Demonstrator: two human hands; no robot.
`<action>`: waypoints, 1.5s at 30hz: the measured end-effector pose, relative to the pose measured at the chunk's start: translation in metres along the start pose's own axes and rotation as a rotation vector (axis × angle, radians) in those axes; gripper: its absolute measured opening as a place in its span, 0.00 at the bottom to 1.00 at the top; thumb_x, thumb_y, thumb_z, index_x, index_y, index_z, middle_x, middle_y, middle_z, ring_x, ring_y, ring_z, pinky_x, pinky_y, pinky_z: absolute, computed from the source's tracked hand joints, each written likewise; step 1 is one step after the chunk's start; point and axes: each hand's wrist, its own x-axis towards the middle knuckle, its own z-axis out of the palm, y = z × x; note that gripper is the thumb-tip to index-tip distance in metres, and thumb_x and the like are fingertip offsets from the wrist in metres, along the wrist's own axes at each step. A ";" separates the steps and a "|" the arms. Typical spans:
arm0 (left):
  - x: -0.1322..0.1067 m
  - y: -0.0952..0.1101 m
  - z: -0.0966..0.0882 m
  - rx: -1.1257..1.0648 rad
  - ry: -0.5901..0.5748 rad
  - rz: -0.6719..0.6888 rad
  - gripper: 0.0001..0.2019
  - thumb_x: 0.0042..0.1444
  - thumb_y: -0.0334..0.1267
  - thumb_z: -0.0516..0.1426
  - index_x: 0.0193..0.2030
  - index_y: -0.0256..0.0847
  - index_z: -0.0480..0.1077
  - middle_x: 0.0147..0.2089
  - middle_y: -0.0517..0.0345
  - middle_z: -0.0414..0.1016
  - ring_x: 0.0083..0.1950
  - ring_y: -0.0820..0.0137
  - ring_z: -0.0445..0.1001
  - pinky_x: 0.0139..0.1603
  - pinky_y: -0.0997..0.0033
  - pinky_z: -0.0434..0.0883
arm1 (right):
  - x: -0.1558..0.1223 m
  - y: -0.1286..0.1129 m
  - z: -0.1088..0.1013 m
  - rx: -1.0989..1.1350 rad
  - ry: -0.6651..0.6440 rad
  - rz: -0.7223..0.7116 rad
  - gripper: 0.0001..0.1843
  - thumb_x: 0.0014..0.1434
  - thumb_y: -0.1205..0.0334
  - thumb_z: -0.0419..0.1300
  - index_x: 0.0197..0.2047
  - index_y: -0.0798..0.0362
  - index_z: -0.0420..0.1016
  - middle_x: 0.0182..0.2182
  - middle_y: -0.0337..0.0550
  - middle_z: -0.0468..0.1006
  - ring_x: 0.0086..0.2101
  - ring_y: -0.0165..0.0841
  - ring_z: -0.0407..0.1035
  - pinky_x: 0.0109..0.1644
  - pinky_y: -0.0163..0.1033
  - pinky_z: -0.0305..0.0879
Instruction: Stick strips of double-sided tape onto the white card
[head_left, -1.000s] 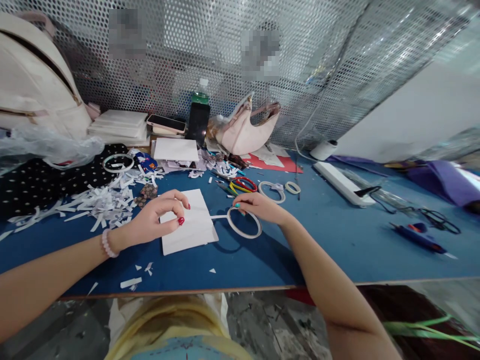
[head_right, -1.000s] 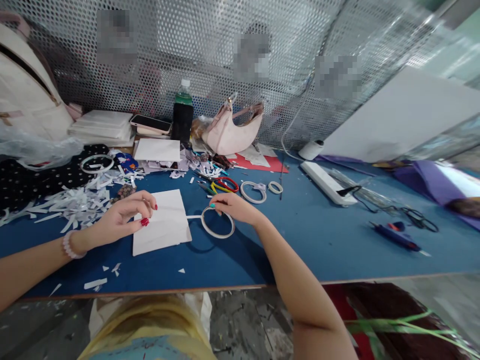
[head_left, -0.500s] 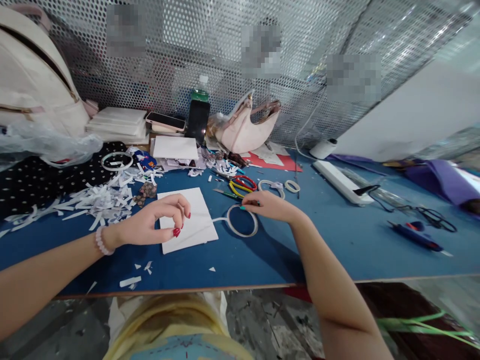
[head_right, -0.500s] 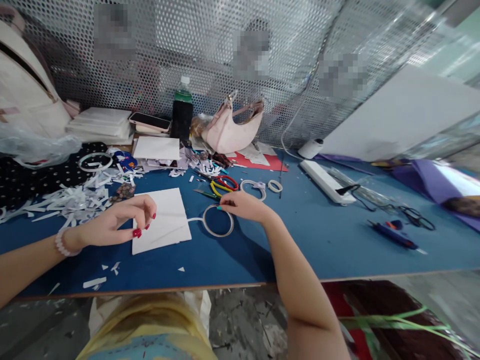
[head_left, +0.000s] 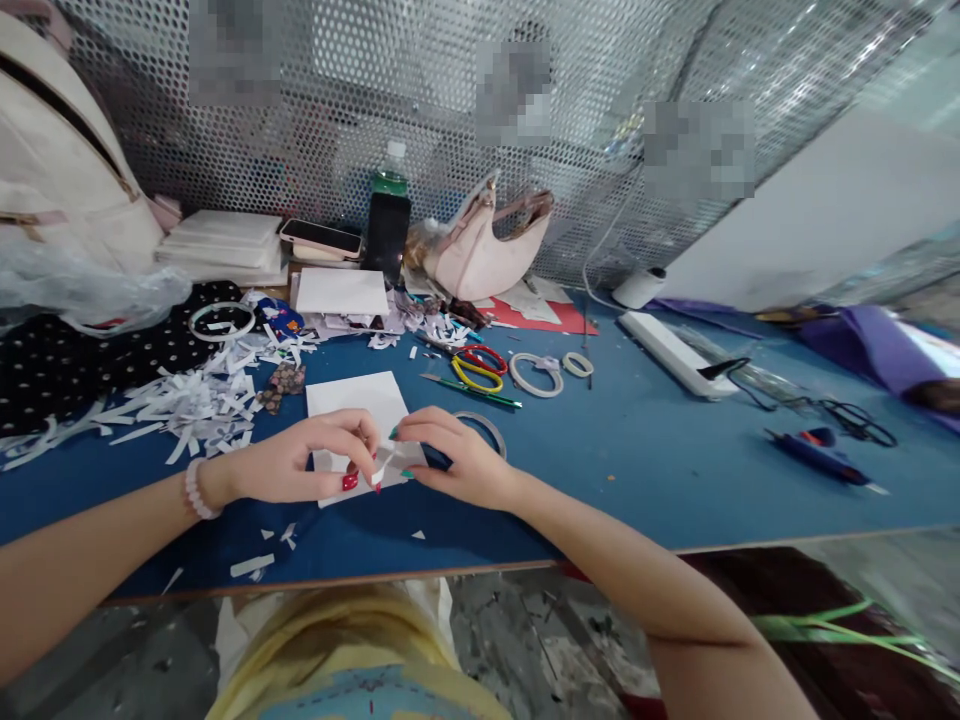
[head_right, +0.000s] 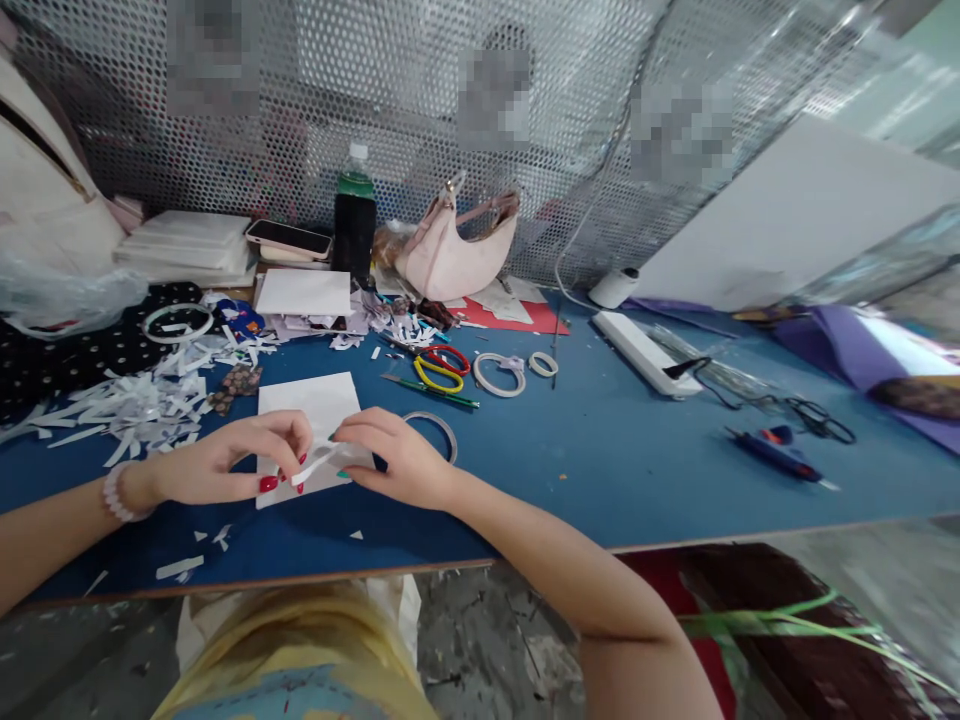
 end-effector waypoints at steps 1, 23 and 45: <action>0.000 0.000 0.001 -0.005 -0.013 0.003 0.08 0.60 0.33 0.55 0.40 0.43 0.77 0.42 0.54 0.70 0.44 0.68 0.74 0.50 0.70 0.71 | 0.000 -0.002 0.004 0.012 -0.005 -0.017 0.11 0.67 0.61 0.57 0.52 0.52 0.69 0.44 0.52 0.79 0.47 0.38 0.72 0.50 0.45 0.72; 0.001 -0.022 -0.032 0.326 -0.034 -0.170 0.15 0.64 0.38 0.51 0.44 0.41 0.80 0.37 0.54 0.78 0.37 0.70 0.76 0.42 0.76 0.70 | -0.005 -0.005 0.002 -0.105 0.215 0.077 0.08 0.66 0.66 0.54 0.43 0.52 0.75 0.31 0.45 0.78 0.29 0.32 0.72 0.34 0.36 0.71; -0.009 -0.040 -0.010 0.653 -0.280 -0.303 0.30 0.66 0.53 0.53 0.72 0.47 0.58 0.79 0.44 0.39 0.77 0.45 0.39 0.73 0.44 0.47 | -0.003 -0.020 0.013 -0.158 -0.111 -0.141 0.15 0.73 0.60 0.50 0.44 0.54 0.78 0.31 0.45 0.79 0.32 0.31 0.73 0.35 0.35 0.70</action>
